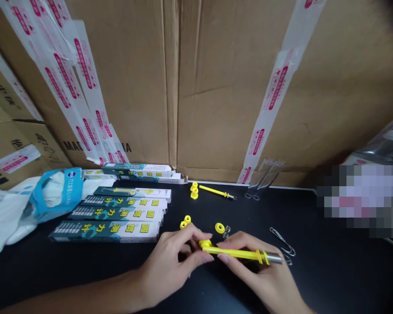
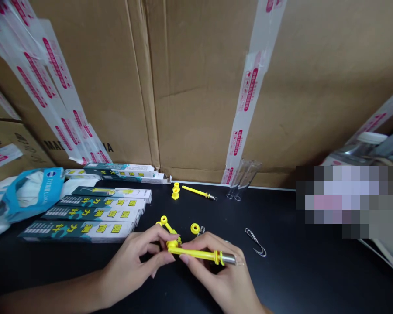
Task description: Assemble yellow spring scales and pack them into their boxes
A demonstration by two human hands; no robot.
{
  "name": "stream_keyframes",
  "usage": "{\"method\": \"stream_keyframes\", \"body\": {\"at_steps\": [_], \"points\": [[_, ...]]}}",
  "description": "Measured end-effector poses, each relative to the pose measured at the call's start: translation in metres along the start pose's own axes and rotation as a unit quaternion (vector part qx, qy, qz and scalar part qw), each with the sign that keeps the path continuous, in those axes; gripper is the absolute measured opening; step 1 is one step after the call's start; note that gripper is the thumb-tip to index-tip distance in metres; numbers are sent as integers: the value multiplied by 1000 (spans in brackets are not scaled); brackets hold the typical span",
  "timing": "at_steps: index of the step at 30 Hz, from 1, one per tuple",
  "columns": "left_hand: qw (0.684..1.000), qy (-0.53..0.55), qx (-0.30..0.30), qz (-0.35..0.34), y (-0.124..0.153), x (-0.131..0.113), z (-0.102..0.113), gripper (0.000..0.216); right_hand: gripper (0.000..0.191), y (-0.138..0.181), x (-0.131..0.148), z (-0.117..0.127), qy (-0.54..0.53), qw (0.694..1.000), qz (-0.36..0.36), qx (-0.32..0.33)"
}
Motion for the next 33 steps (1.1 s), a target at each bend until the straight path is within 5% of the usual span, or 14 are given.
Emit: {"method": "stream_keyframes", "body": {"at_steps": [13,22,29,33], "points": [[995,65,-59,50,-3,7,2,21,4,3,-1,0,-28,999,1,-26],[999,6,-22,-30,0,-3,2,17,6,3,7,-4,-76,991,-20,110],[997,-8,-75,-13,-2,2,7,17,9,5,2,4,10,998,29,-62],[997,-8,-71,-12,-3,3,7,12,17,6,2,-3,92,989,95,-69]]}}
Point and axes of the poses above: each hand's wrist, its own y-axis away from the middle knuckle, its own z-axis out of the back of the hand, x = y × z, the point moved 2 cm from there along -y, towards the middle knuckle, and after that the axes turned 15 degrees about -z, right-handed, at the moved point
